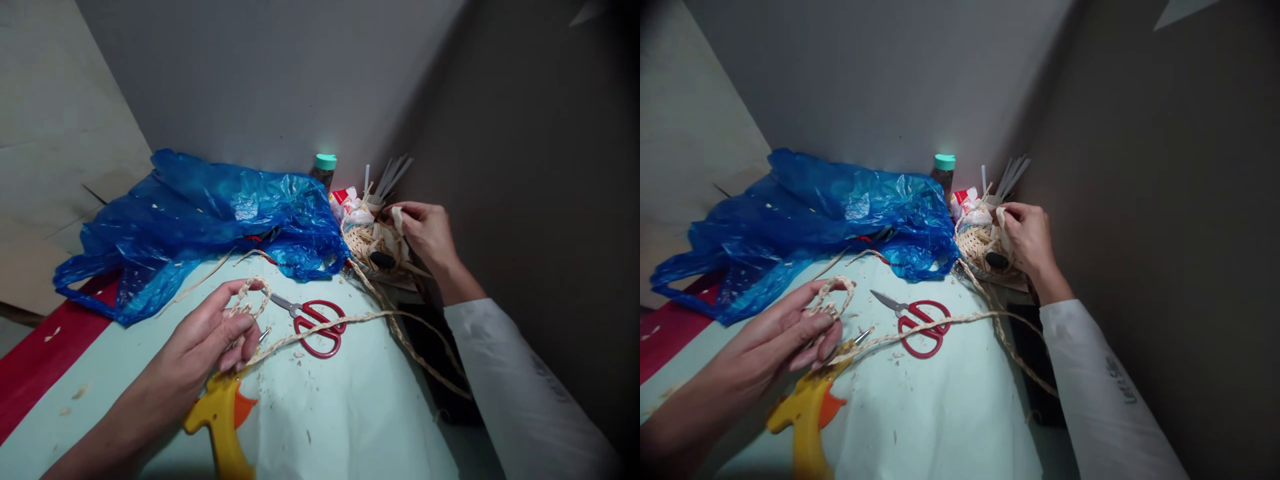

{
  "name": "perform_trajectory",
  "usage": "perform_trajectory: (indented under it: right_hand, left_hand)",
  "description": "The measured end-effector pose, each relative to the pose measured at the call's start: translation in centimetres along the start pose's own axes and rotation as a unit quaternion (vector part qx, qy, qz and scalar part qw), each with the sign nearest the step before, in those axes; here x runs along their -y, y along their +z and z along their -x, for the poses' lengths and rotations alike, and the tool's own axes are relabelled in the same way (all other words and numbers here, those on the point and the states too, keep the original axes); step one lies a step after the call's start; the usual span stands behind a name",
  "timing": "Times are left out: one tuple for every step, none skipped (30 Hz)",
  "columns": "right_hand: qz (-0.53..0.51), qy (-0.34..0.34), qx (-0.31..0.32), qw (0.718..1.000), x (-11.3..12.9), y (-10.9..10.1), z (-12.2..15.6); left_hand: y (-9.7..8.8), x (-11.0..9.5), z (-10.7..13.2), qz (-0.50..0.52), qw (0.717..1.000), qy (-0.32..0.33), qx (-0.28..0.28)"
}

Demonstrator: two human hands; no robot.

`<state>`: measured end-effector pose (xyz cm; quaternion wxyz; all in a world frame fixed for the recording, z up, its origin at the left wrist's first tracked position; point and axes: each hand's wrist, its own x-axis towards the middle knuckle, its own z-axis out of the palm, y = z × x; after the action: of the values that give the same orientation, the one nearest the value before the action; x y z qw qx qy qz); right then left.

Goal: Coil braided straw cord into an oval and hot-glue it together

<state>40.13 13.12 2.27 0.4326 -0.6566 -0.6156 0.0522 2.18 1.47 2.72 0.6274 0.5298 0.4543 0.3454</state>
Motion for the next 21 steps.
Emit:
perform_trajectory:
  right_hand:
    - [0.011, 0.008, 0.015, 1.000, 0.5, -0.2, 0.4]
    - [0.022, 0.015, 0.027, 0.999, 0.9, -0.3, 0.8]
    - [0.032, 0.020, 0.040, 0.998, 1.3, -0.3, 1.2]
    - [0.041, 0.024, 0.051, 0.998, 1.6, -0.2, 1.6]
    - [0.050, 0.027, 0.065, 0.996, 1.8, -0.2, 2.0]
    - [0.059, 0.030, 0.080, 0.995, 1.9, -0.1, 2.2]
    - [0.069, 0.031, 0.098, 0.992, 2.0, -0.1, 2.3]
    - [0.080, 0.032, 0.117, 0.989, 1.9, 0.0, 2.2]
    - [0.093, 0.032, 0.134, 0.986, 1.7, 0.0, 1.9]
    - [0.106, 0.033, 0.147, 0.983, 1.5, 0.1, 1.4]
    - [0.122, 0.036, 0.155, 0.980, 1.1, 0.3, 0.8]
    - [0.139, 0.041, 0.159, 0.977, 0.8, 0.5, 0.2]
    - [0.158, 0.048, 0.161, 0.973, 0.3, 0.9, -0.5]
    - [0.176, 0.054, 0.162, 0.969, -0.2, 1.3, -1.1]
    - [0.194, 0.059, 0.166, 0.965, -0.6, 1.9, -1.6]
    - [0.209, 0.061, 0.170, 0.961, -1.1, 2.6, -2.0]
    - [0.223, 0.060, 0.172, 0.958, -1.5, 3.3, -2.2]
    - [0.234, 0.058, 0.173, 0.955, -1.9, 4.0, -2.3]
    - [0.244, 0.054, 0.171, 0.953, -2.2, 4.7, -2.3]
    - [0.252, 0.050, 0.168, 0.952, -2.4, 5.3, -2.2]
    - [0.258, 0.046, 0.163, 0.951, -2.6, 5.7, -2.0]
  left_hand:
    - [0.0, 0.0, 0.1, 0.002, 1.000, 0.000, 0.000]
    - [0.0, 0.0, 0.1, 0.004, 1.000, -0.003, -0.004]
    - [0.1, 0.0, 0.1, 0.005, 1.000, -0.006, -0.007]
    - [0.1, 0.0, 0.2, 0.007, 1.000, -0.008, -0.010]
    - [0.1, 0.0, 0.2, 0.010, 1.000, -0.010, -0.011]
    - [0.1, 0.0, 0.1, 0.013, 1.000, -0.009, -0.010]
    - [0.0, 0.1, 0.1, 0.016, 1.000, -0.006, -0.008]
    - [0.0, 0.1, 0.0, 0.018, 1.000, -0.003, -0.007]
    - [0.0, 0.2, 0.0, 0.017, 1.000, -0.002, -0.009]
    - [0.0, 0.2, -0.1, 0.016, 1.000, -0.002, -0.015]
    - [0.0, 0.3, -0.1, 0.015, 1.000, -0.004, -0.020]
    - [0.0, 0.4, -0.1, 0.013, 1.000, -0.008, -0.025]
    - [0.0, 0.4, -0.1, 0.012, 0.999, -0.011, -0.029]
    - [0.0, 0.5, -0.1, 0.012, 0.999, -0.015, -0.032]
    - [0.1, 0.5, -0.1, 0.013, 0.999, -0.021, -0.035]
    - [0.2, 0.6, -0.1, 0.013, 0.999, -0.028, -0.038]
    - [0.2, 0.6, -0.1, 0.013, 0.998, -0.037, -0.041]
    - [0.3, 0.6, -0.1, 0.013, 0.998, -0.045, -0.045]
    - [0.3, 0.6, -0.2, 0.012, 0.997, -0.053, -0.049]
    - [0.4, 0.6, -0.2, 0.009, 0.997, -0.060, -0.052]
    - [0.4, 0.6, -0.3, 0.006, 0.996, -0.064, -0.058]
